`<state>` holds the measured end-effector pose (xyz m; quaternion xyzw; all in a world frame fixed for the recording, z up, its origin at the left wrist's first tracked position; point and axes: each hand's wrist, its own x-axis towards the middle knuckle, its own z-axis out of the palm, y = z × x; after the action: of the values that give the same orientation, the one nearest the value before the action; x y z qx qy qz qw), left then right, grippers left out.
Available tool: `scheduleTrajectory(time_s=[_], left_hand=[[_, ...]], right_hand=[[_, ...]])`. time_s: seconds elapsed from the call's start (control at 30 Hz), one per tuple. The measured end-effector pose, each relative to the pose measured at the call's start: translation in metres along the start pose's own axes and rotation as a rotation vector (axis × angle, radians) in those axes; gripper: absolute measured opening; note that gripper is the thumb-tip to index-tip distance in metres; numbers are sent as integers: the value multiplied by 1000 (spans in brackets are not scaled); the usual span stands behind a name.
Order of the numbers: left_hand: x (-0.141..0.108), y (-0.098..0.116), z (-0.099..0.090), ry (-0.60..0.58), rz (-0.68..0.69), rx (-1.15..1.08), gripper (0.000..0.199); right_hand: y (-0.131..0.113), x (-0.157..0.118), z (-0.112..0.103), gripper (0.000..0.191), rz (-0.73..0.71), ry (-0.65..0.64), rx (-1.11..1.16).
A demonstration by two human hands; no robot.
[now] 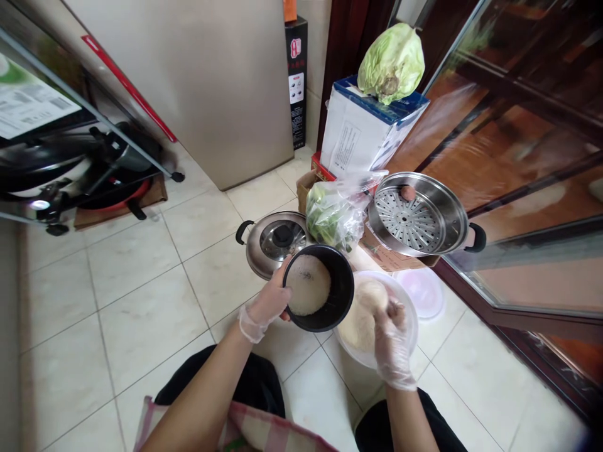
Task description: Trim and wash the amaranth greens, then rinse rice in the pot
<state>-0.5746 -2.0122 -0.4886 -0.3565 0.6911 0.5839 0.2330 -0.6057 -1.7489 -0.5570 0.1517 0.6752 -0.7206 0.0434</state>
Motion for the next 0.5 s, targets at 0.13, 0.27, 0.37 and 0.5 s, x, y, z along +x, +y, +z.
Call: scheduleTrajectory(time_s=[0.13, 0.27, 0.37, 0.5], left_hand=[[-4, 6, -1, -4, -1, -25, 92], [-7, 6, -2, -19, 0, -67, 92], [-7, 3, -3, -1, -31, -79, 92], [-7, 1, -4, 23, -38, -81, 92]], right_hand=[[-12, -19, 46, 51, -797, -84, -603], [-14, -21, 65, 44, -1200, -191, -849], [-27, -15, 55, 44, -1247, -167, -877], [-33, -4, 20, 44, -1187, -53, -983]])
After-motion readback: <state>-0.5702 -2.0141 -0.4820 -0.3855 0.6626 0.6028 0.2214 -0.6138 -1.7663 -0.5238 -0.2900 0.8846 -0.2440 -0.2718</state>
